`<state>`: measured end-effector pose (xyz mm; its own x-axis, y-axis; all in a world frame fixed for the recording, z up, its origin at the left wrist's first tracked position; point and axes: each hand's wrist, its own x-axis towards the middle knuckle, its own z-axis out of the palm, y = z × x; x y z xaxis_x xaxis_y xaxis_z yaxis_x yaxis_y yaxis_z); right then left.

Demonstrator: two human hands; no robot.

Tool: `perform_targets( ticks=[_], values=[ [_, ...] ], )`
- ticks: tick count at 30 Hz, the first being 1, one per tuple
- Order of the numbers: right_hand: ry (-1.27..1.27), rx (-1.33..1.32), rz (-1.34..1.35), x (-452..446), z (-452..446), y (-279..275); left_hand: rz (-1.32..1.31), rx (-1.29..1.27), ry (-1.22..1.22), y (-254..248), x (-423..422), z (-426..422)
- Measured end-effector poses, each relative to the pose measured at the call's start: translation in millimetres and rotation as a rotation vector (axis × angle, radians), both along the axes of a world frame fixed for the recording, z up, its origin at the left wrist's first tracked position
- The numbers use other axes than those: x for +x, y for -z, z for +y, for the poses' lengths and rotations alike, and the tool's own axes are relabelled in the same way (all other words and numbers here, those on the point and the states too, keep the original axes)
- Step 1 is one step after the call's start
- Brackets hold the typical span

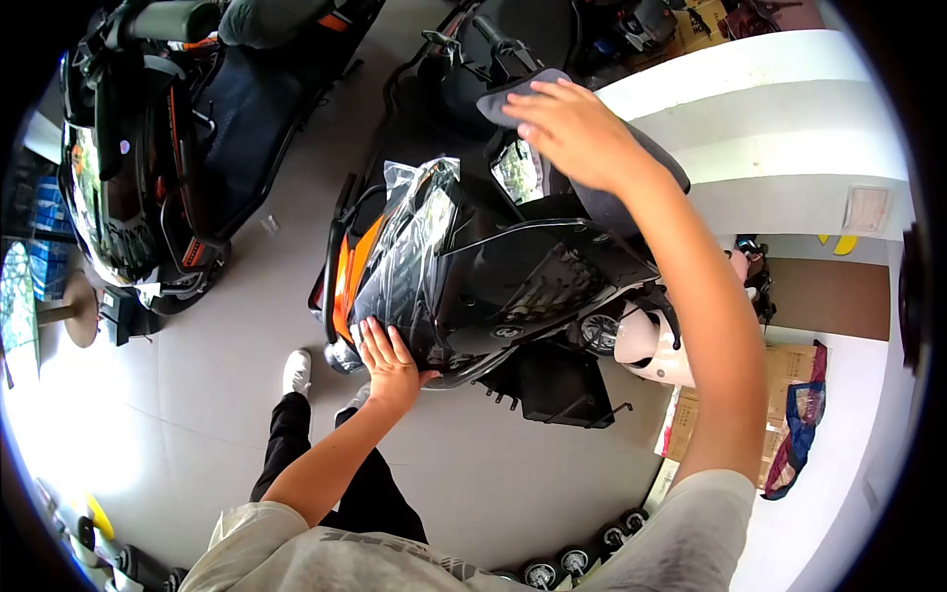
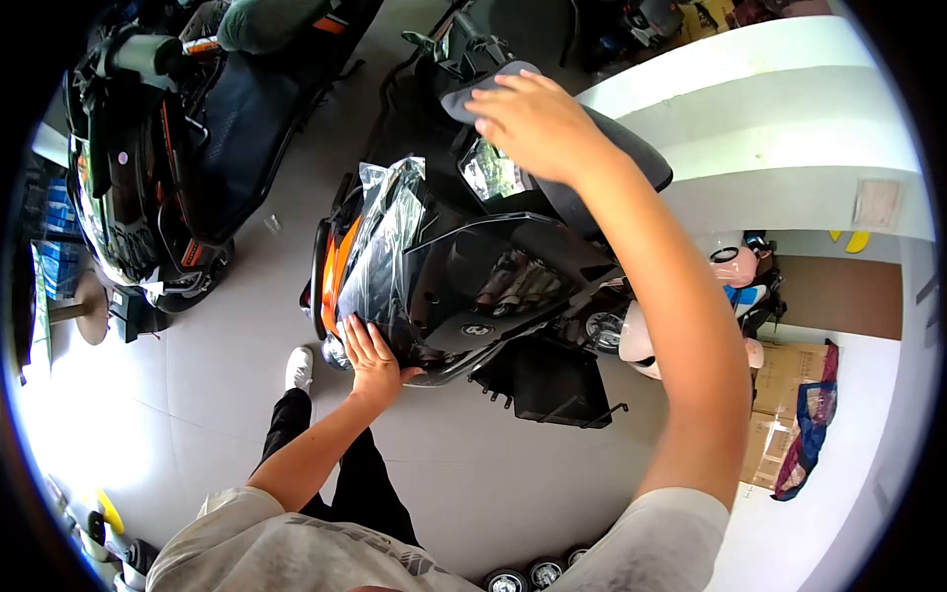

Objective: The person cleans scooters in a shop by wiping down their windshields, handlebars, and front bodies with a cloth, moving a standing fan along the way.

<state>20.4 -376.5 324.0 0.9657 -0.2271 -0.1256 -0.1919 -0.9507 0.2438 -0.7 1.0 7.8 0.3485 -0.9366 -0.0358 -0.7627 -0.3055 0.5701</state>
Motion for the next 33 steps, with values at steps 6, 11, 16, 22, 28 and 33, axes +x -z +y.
perform_targets(
  ticks=[6,11,16,22,28,33],
  values=[
    [-0.207,-0.113,0.250,-25,20,-12,0.064,-0.031,-0.011,2,-1,1],
    [-0.332,-0.070,0.501,-47,29,-33,0.140,0.043,0.000,0,0,0],
    [-0.352,0.009,0.686,-30,46,-48,0.149,-0.003,-0.016,5,-2,4],
    [-0.312,-0.058,0.366,21,12,8,0.118,-0.060,-0.011,8,-2,2],
    [-0.187,-0.049,0.274,25,12,14,0.115,-0.011,-0.014,6,-3,3],
    [-0.279,-0.024,0.352,-22,27,-2,0.127,0.030,0.001,2,0,2]
  ],
)
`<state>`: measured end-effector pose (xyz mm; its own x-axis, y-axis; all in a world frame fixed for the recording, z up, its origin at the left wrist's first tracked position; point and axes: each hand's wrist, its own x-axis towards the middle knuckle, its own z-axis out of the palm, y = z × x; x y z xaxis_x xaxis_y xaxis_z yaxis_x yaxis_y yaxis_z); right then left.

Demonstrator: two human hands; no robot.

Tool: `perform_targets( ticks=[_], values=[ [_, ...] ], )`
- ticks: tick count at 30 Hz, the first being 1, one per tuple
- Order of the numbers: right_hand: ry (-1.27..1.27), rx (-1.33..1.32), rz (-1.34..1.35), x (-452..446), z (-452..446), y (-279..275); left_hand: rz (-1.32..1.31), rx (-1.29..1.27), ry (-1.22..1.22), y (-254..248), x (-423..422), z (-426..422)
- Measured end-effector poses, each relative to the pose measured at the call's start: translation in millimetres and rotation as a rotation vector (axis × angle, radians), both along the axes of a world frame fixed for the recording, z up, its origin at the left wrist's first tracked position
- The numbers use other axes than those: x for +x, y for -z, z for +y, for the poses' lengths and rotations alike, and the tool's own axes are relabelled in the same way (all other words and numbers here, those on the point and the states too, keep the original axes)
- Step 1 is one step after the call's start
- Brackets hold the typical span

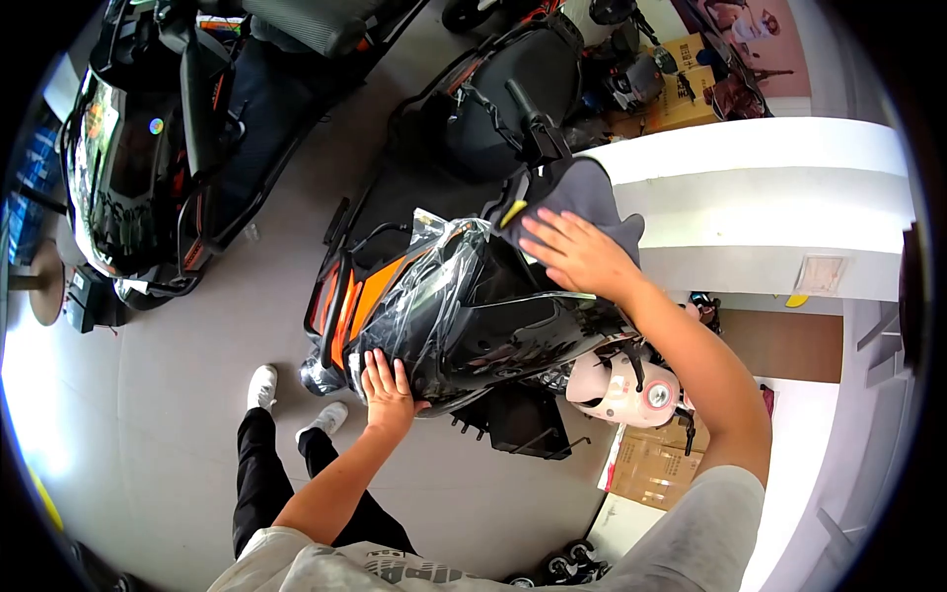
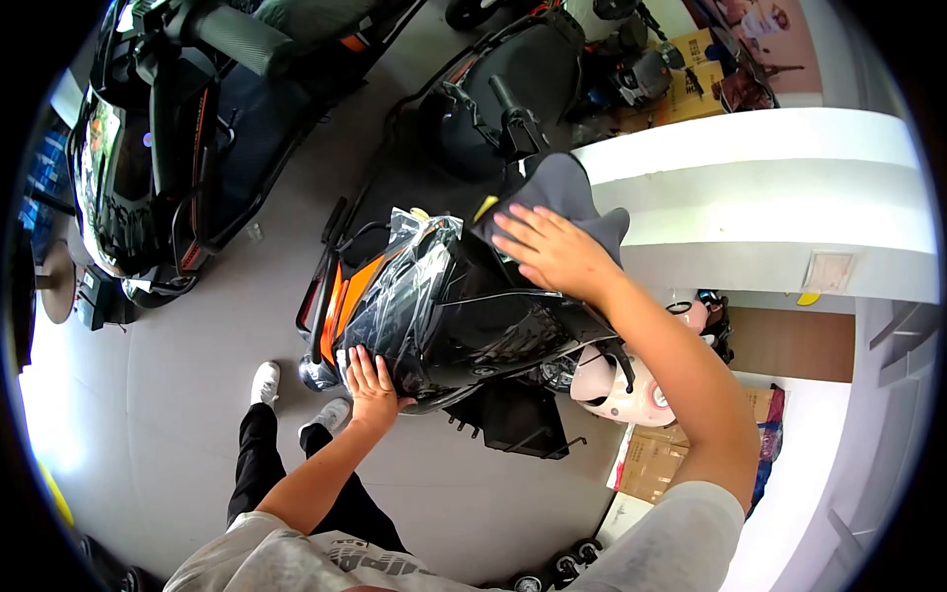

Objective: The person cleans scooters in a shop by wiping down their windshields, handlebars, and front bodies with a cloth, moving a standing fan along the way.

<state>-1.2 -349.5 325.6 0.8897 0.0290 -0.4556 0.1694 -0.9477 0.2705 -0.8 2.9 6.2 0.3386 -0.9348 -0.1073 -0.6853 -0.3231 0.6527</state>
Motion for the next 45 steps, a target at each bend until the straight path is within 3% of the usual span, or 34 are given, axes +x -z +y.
perform_targets(
  ticks=[4,8,14,21,24,26,27,28,29,30,31,32,34,35,37,38,40,41,44,45],
  values=[
    [-0.067,0.031,0.072,0,0,-1,-0.001,-0.019,-0.003,-1,0,1],
    [0.073,0.025,-0.138,40,-2,5,0.001,0.060,0.018,-4,-1,1],
    [0.218,0.050,-0.191,40,7,-1,-0.010,-0.132,-0.071,10,-3,-3],
    [0.213,0.023,-0.209,8,15,-47,0.065,0.169,-0.047,-29,6,-2],
    [0.439,0.183,-0.693,9,49,-97,-0.084,0.148,0.025,-39,22,13],
    [0.491,0.296,-0.844,16,89,-138,-0.001,0.177,0.135,-64,59,37],
    [0.441,0.355,-0.882,20,113,-156,0.093,0.162,0.108,-49,65,50],
    [0.393,0.413,-0.925,24,137,-169,0.428,0.408,0.166,-49,87,61],
    [0.439,0.497,-0.947,29,160,-179,0.425,0.283,0.192,6,87,72],
    [0.499,0.638,-0.937,33,178,-177,0.470,0.293,0.301,-59,117,108],
    [0.504,0.734,-0.902,43,203,-175,0.371,0.220,0.285,-32,118,126],
    [0.525,0.827,-0.893,54,233,-164,0.356,0.212,0.256,-47,129,149],
    [0.507,0.953,-0.727,84,302,-144,0.630,0.121,0.126,-105,145,201],
    [0.490,1.096,-0.677,99,331,-115,0.621,0.112,0.100,-135,150,223],
    [0.424,1.278,-0.588,133,387,-40,1.372,-0.109,-0.083,-181,157,264],
    [0.465,1.446,-0.553,149,426,-10,1.362,-0.126,-0.106,-182,165,280],
    [0.511,1.545,-0.414,175,498,19,1.229,-0.481,-0.059,-178,175,315],
    [0.522,1.566,-0.380,188,526,27,1.879,-0.611,-0.251,-168,181,336],
    [0.558,1.770,-0.209,229,593,40,1.966,-0.839,-0.461,-175,210,397],
    [0.491,1.715,-0.176,242,603,47,1.915,-0.856,-0.539,-187,221,413]
  ],
)
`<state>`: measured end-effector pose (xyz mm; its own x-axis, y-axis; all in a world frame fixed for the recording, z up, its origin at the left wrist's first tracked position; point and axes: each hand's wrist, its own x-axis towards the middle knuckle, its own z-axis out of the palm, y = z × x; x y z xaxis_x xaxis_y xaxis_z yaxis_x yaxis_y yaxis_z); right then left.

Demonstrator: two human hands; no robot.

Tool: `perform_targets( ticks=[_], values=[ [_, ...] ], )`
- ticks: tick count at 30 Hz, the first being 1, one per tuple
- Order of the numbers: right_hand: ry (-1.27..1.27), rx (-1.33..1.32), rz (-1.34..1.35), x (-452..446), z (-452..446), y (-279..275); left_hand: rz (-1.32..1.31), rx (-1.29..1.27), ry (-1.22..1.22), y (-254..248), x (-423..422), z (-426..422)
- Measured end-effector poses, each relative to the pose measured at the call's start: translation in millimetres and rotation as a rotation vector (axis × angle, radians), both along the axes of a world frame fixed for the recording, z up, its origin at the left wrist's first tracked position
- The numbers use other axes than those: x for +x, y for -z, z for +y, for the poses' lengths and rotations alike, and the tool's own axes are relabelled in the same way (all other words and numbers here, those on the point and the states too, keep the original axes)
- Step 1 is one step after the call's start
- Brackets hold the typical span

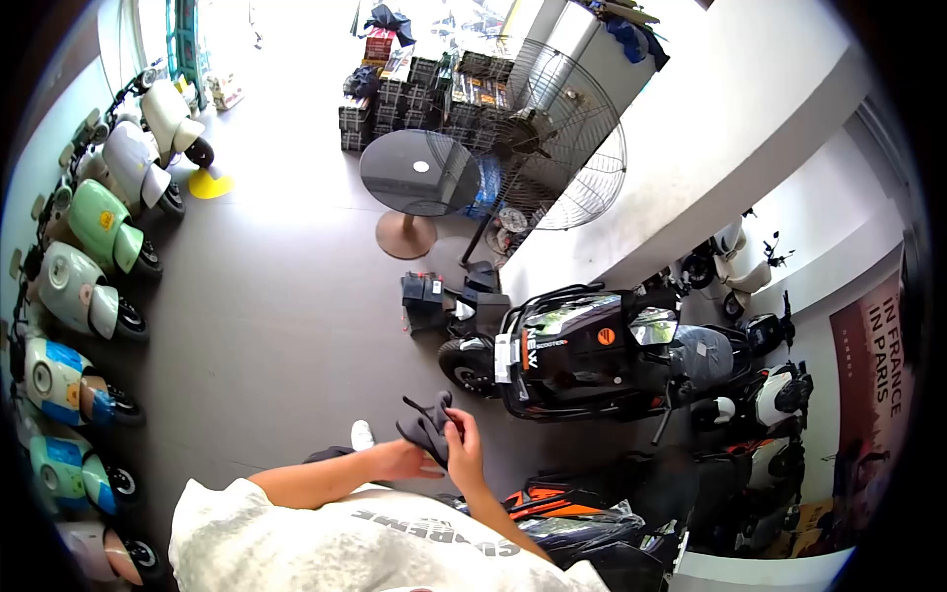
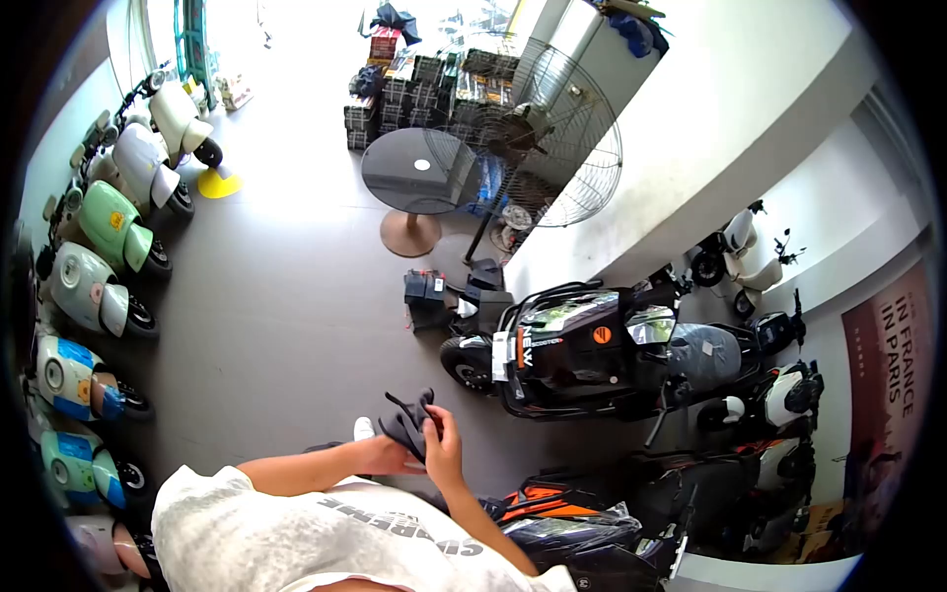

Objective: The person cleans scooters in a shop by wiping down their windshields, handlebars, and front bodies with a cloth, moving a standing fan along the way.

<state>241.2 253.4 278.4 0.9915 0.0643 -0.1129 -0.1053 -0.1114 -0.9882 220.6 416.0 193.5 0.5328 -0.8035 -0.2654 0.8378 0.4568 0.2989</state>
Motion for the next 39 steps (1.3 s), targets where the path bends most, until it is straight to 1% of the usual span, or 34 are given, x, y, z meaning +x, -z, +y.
perform_targets(
  ticks=[1,2,3,4,5,6,7,9,10,11,12,13,14,15,16,17,18,19,20,21,22,23,24,25,26,28,29,31,33,34,35,36,38,39],
  values=[
    [-0.060,-0.064,-0.006,13,10,8,0.040,-0.013,-0.096,-10,11,12],
    [-0.100,-0.261,-0.153,26,19,11,0.110,-0.062,-0.130,-11,24,24],
    [-0.140,-0.338,-0.179,39,30,3,0.174,-0.109,-0.166,-11,38,36],
    [-0.215,-0.376,-0.249,53,37,9,0.183,-0.104,-0.165,-12,49,45],
    [-0.291,-0.413,-0.315,65,43,18,0.126,-0.015,-0.211,-13,57,53],
    [-0.290,-0.405,-0.302,73,51,20,0.068,0.078,-0.255,-15,63,60],
    [-0.314,-0.410,-0.351,83,58,22,0.076,0.085,-0.253,-13,71,66],
    [-0.337,-0.407,-0.393,107,69,23,0.108,0.244,-0.304,-13,90,77],
    [-0.329,-0.380,-0.378,122,71,21,0.167,0.265,-0.353,-26,100,81],
    [-0.322,-0.353,-0.358,137,72,21,0.177,0.275,-0.349,-15,110,88],
    [-0.290,-0.301,-0.365,158,69,38,0.232,0.380,-0.442,1,119,97],
    [-0.264,-0.303,-0.248,177,62,68,0.292,0.485,-0.535,11,124,103],
    [-0.232,-0.218,-0.073,196,54,92,0.280,0.581,-0.578,6,134,110],
    [-0.224,-0.188,0.069,217,45,116,0.319,0.687,-0.592,18,140,124],
    [-0.235,-0.198,0.120,235,33,137,0.347,0.689,-0.646,31,143,138],
    [-0.226,-0.265,0.174,252,19,171,0.354,0.831,-0.650,48,145,156],
    [-0.224,-0.345,0.231,270,3,202,0.425,0.919,-0.636,43,144,170],
    [-0.250,-0.350,0.263,284,-15,245,0.481,1.003,-0.640,37,152,183],
    [-0.267,-0.376,0.424,300,-25,258,0.488,1.009,-0.678,30,161,194],
    [-0.305,-0.378,0.512,315,-29,254,0.511,1.000,-0.702,19,159,204],
    [-0.382,-0.514,0.437,333,-38,299,0.531,0.984,-0.751,9,161,213],
    [-0.392,-0.449,0.469,348,-28,266,0.555,0.983,-0.842,0,166,218],
    [-0.452,-0.333,0.498,366,-21,273,0.546,1.002,-0.823,-11,173,219],
    [-0.513,-0.331,0.512,385,-8,269,0.546,1.020,-0.808,-22,173,220],
    [-0.603,-0.268,0.551,404,3,263,0.548,1.007,-0.853,-26,174,217],
    [-0.700,-0.304,0.609,439,39,251,0.525,0.944,-0.938,-14,172,223],
    [-0.717,-0.434,0.614,452,59,234,0.499,0.895,-0.974,-5,169,222],
    [-0.804,-0.435,0.590,476,95,255,0.524,0.865,-1.084,-10,166,220],
    [-0.940,-0.446,0.466,483,140,250,0.501,0.877,-1.078,-22,163,218],
    [-1.000,-0.382,0.529,479,166,235,0.521,0.870,-1.124,-34,164,217],
    [-1.053,-0.323,0.598,469,192,209,0.534,0.861,-1.180,-33,162,220],
    [-1.150,-0.328,0.596,463,218,208,0.522,0.868,-1.163,-31,158,223],
    [-1.326,-0.342,0.600,425,275,144,0.505,0.831,-1.168,-10,146,236],
    [-1.404,-0.250,0.612,404,300,118,0.511,0.819,-1.202,-13,140,244]
  ],
)
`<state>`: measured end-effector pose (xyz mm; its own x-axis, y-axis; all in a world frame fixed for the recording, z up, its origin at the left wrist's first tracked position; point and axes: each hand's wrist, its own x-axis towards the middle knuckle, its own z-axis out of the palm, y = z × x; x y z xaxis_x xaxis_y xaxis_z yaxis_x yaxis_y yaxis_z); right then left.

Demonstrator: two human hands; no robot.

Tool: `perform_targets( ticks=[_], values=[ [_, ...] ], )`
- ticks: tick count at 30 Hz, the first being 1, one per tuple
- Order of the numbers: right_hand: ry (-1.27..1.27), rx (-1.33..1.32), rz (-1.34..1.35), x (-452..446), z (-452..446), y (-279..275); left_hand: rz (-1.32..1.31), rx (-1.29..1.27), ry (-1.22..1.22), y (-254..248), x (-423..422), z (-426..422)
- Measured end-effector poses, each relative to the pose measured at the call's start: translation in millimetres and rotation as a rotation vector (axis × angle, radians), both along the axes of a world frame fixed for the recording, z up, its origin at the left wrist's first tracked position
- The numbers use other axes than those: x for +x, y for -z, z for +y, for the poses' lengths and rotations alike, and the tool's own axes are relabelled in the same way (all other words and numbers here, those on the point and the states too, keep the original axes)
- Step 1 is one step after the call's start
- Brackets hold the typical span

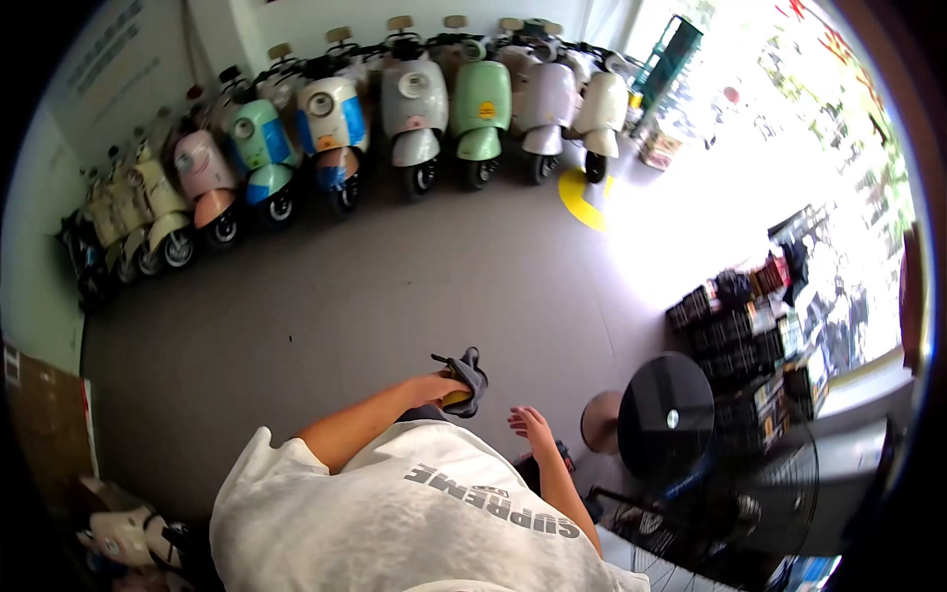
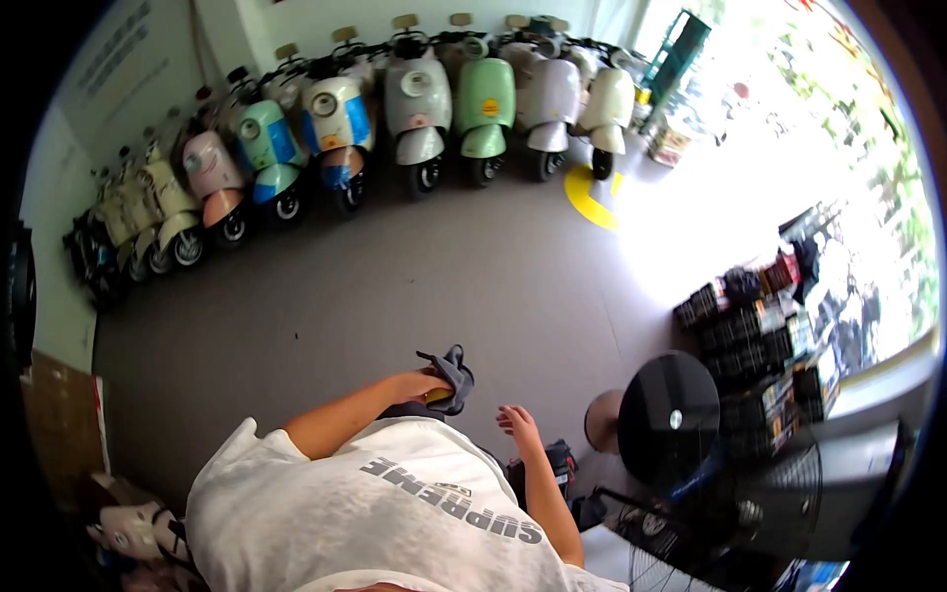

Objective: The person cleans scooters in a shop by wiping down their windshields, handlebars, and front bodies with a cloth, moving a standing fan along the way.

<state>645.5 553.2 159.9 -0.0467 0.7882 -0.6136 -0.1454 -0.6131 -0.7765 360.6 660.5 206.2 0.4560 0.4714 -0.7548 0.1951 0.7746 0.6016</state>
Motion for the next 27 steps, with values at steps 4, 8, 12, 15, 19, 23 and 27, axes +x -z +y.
perform_targets(
  ticks=[4,8,12,15,19,23,27],
  values=[
    [-0.164,0.192,0.200,-88,91,-71,0.007,0.153,0.115,-32,-37,38],
    [-0.336,0.320,0.121,-157,166,-70,-0.020,0.206,-0.033,-28,-76,75],
    [-0.433,0.246,0.138,-199,219,-66,-0.148,0.200,-0.019,-6,-125,105],
    [-0.580,0.050,0.202,-226,254,-70,-0.074,0.090,-0.185,-36,-157,105],
    [-0.587,-0.033,0.213,-254,291,-74,-0.119,0.034,-0.380,-16,-179,112],
    [-0.483,-0.157,0.387,-262,338,-52,-0.208,0.041,-0.551,-17,-185,135],
    [-0.449,-0.140,0.441,-250,397,-41,-0.061,0.029,-0.523,-9,-182,189]
  ],
)
